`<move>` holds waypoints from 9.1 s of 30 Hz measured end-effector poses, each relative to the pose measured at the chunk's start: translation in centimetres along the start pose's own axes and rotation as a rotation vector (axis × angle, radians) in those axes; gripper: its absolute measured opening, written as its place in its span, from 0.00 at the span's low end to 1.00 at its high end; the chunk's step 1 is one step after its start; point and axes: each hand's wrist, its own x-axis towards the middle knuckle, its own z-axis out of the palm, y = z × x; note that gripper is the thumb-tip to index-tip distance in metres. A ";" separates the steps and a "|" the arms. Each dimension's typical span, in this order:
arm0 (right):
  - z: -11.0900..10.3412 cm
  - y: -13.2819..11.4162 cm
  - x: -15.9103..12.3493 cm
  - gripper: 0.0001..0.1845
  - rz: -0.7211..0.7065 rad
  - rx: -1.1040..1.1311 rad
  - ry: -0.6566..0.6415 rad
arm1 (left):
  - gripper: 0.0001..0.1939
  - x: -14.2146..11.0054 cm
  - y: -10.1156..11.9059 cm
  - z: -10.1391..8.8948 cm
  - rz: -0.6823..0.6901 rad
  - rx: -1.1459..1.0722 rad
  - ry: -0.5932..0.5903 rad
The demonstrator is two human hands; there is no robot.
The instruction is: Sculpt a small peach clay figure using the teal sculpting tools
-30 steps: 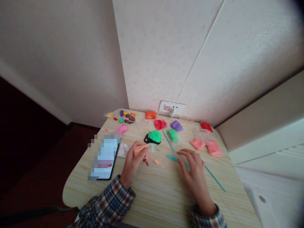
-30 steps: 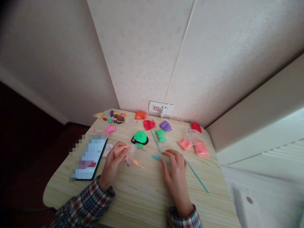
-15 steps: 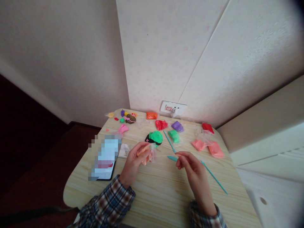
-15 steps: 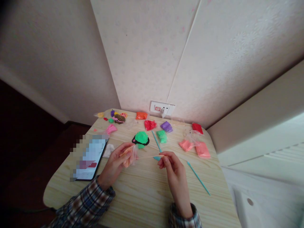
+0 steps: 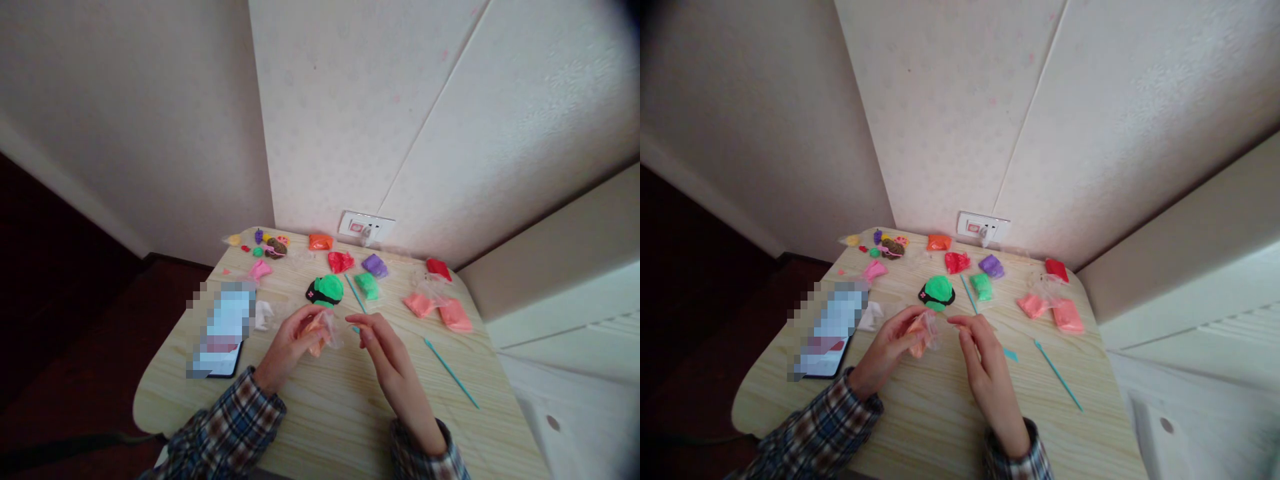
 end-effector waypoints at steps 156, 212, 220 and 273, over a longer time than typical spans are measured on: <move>2.5 1.1 -0.6 0.18 0.120 0.106 -0.124 | 0.05 -1.5 0.0 1.7 0.505 0.866 0.024; 1.5 1.6 -0.5 0.10 0.104 0.356 0.085 | 0.09 -1.4 0.4 1.4 0.110 0.142 -0.105; 1.4 1.5 -0.6 0.07 0.093 0.363 0.095 | 0.05 -1.5 0.5 1.6 0.150 0.168 -0.128; 2.8 2.5 -1.2 0.07 -0.035 -0.127 -0.024 | 0.10 -0.7 -0.6 1.0 -0.042 0.043 -0.039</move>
